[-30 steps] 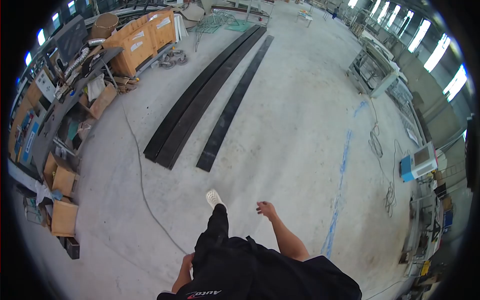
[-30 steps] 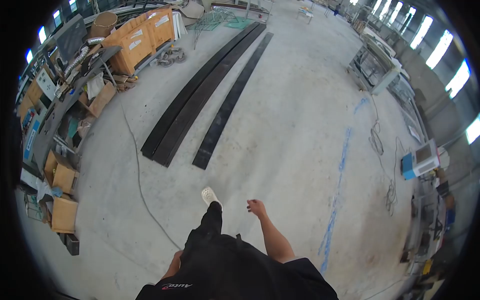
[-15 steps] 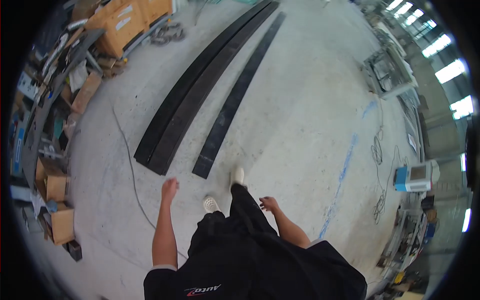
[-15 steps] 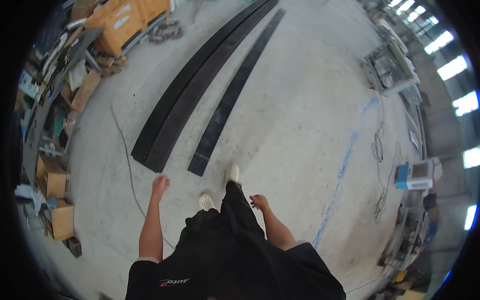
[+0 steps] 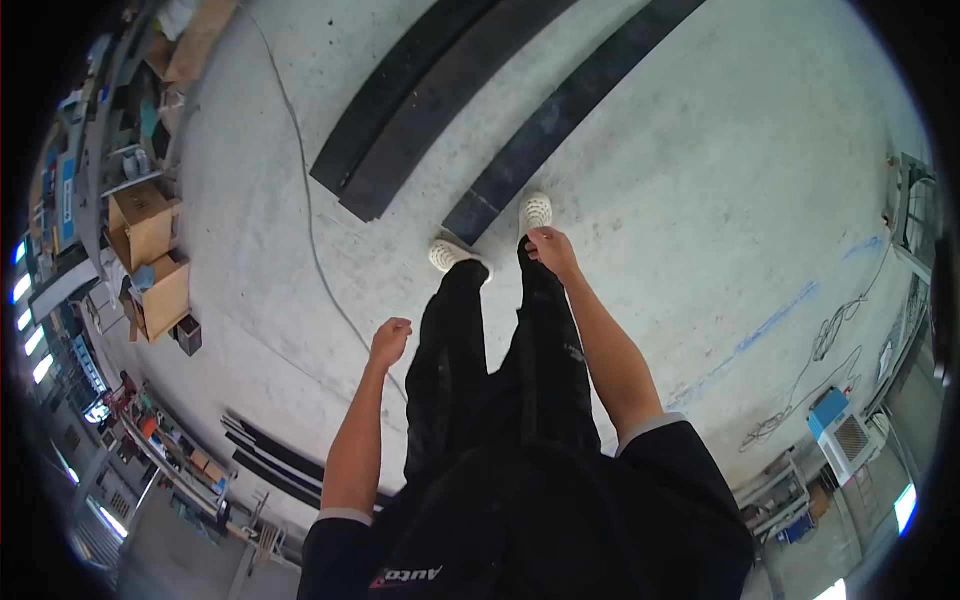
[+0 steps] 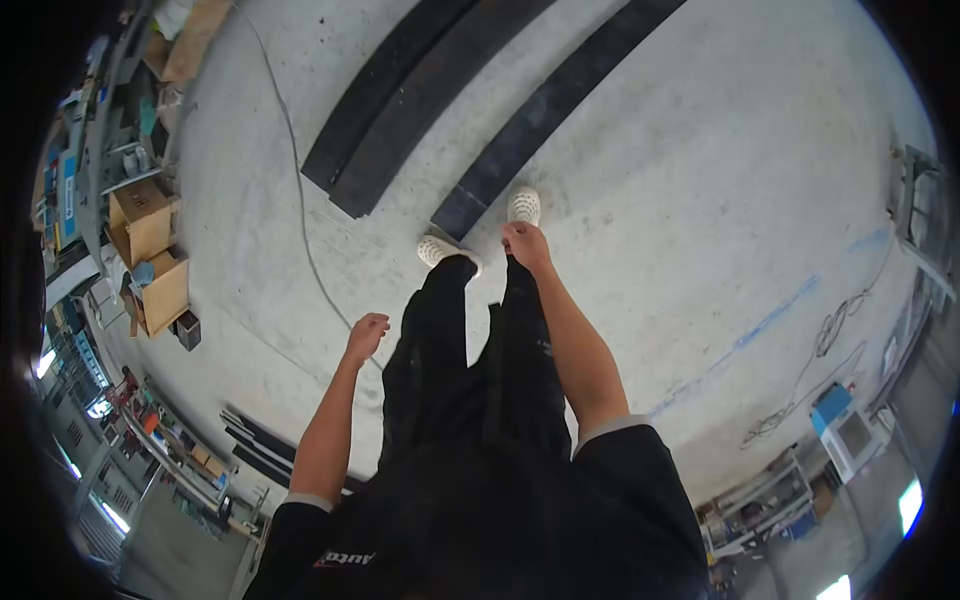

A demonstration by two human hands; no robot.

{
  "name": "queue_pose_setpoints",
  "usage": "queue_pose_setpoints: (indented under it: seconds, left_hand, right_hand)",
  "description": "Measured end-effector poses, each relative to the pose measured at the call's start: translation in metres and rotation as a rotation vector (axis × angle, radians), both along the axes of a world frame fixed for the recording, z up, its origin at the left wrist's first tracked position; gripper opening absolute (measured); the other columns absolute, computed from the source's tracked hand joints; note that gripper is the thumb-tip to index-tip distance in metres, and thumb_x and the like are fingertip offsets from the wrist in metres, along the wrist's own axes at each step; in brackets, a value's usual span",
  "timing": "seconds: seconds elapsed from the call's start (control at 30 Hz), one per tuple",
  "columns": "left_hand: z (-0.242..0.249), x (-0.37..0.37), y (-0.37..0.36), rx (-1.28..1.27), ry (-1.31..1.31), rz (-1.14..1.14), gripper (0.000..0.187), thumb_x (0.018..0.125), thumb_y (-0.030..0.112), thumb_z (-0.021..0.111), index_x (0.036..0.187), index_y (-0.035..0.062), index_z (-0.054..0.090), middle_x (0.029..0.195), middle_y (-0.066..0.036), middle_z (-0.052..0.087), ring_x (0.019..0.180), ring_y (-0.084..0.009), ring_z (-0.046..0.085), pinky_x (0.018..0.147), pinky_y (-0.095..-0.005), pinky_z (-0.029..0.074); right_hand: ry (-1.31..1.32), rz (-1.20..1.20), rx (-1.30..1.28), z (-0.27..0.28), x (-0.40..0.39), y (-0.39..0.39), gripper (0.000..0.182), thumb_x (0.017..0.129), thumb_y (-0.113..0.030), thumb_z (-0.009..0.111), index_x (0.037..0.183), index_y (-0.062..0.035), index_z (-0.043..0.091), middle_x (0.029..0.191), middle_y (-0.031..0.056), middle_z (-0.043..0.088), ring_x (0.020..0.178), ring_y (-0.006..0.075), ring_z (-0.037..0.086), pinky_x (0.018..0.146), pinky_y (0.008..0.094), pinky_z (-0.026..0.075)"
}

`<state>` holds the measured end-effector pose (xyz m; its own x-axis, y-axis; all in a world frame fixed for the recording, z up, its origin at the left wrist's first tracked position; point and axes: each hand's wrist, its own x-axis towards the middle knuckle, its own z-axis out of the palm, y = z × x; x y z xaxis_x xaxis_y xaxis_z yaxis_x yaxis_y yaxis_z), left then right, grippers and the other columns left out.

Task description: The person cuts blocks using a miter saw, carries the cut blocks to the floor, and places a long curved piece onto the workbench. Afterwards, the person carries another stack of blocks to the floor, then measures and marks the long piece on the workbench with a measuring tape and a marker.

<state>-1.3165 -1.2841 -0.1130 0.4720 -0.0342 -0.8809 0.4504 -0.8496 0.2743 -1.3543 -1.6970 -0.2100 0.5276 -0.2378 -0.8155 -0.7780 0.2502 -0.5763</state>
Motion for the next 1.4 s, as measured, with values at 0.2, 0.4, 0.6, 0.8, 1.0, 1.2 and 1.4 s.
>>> queue_pose_setpoints:
  seconds: [0.2,0.4,0.6,0.8,1.0,1.2,1.4]
  left_hand:
    - [-0.097,0.056,-0.086,-0.058,0.008,0.012,0.035,0.094,0.033,0.058,0.109,0.0029,0.067,0.103,-0.010,0.071,0.097,-0.0191,0.066,0.088,-0.0312,0.050]
    - [-0.177,0.077,-0.147,-0.241,-0.174,0.349,0.029,0.098,0.028,0.058,0.109,0.0017,0.064,0.097,-0.010,0.069,0.091,-0.0207,0.066,0.081,-0.0324,0.050]
    - [-0.241,-0.038,-0.119,-0.224,0.123,0.285,0.028,0.093,0.022,0.065,0.112,0.0018,0.063,0.102,-0.017,0.067,0.093,-0.0317,0.066,0.082,-0.0374,0.052]
    - [-0.242,0.027,-0.130,-0.368,-0.044,0.462,0.031,0.097,0.021,0.061,0.119,0.0007,0.060,0.097,-0.016,0.068,0.093,-0.0262,0.068,0.087,-0.0338,0.051]
    - [-0.248,0.028,-0.108,-0.173,-0.085,0.685,0.030,0.096,0.022,0.062,0.114,-0.0017,0.061,0.095,-0.016,0.069,0.090,-0.0249,0.069,0.078,-0.0343,0.053]
    - [-0.235,-0.016,-0.106,-0.188,-0.175,0.730,0.035,0.095,0.026,0.064,0.117,-0.0007,0.062,0.103,-0.016,0.069,0.095,-0.0260,0.068,0.086,-0.0357,0.053]
    - [-0.179,-0.035,-0.056,0.164,-0.383,0.683,0.067,0.082,0.034,0.079,0.134,0.0013,0.051,0.125,-0.018,0.057,0.113,-0.0307,0.058,0.094,-0.0416,0.047]
  right_hand:
    - [0.075,0.476,-0.340,-0.133,0.054,0.003,0.040,0.087,-0.041,0.062,0.108,-0.0071,0.070,0.101,0.0175,0.071,0.097,0.0391,0.066,0.085,0.0455,0.052]
    - [0.047,1.007,-0.695,-0.268,0.147,0.000,0.054,0.081,-0.039,0.070,0.124,-0.0090,0.059,0.123,0.0148,0.063,0.121,0.0331,0.056,0.103,0.0493,0.039]
    - [-0.189,1.481,-1.019,-0.414,0.219,0.009,0.072,0.076,-0.027,0.079,0.137,-0.0109,0.044,0.141,0.0122,0.046,0.134,0.0289,0.041,0.114,0.0534,0.026]
    - [-0.372,2.010,-1.216,-0.467,0.222,0.013,0.078,0.074,-0.024,0.083,0.138,-0.0097,0.041,0.142,0.0134,0.042,0.136,0.0297,0.038,0.114,0.0546,0.027]
    - [0.164,2.382,-0.847,-0.423,0.280,0.047,0.049,0.065,-0.020,0.089,0.107,-0.0060,0.069,0.111,0.0136,0.066,0.116,0.0292,0.058,0.103,0.0518,0.039]
    - [-0.058,2.397,-0.610,-0.335,0.264,0.015,0.046,0.062,-0.023,0.090,0.099,-0.0025,0.070,0.104,0.0169,0.068,0.107,0.0346,0.062,0.095,0.0447,0.046]
    - [-0.090,2.153,-0.494,-0.198,0.269,-0.015,0.047,0.065,-0.025,0.088,0.096,-0.0001,0.061,0.097,0.0216,0.064,0.101,0.0414,0.060,0.085,0.0471,0.048]
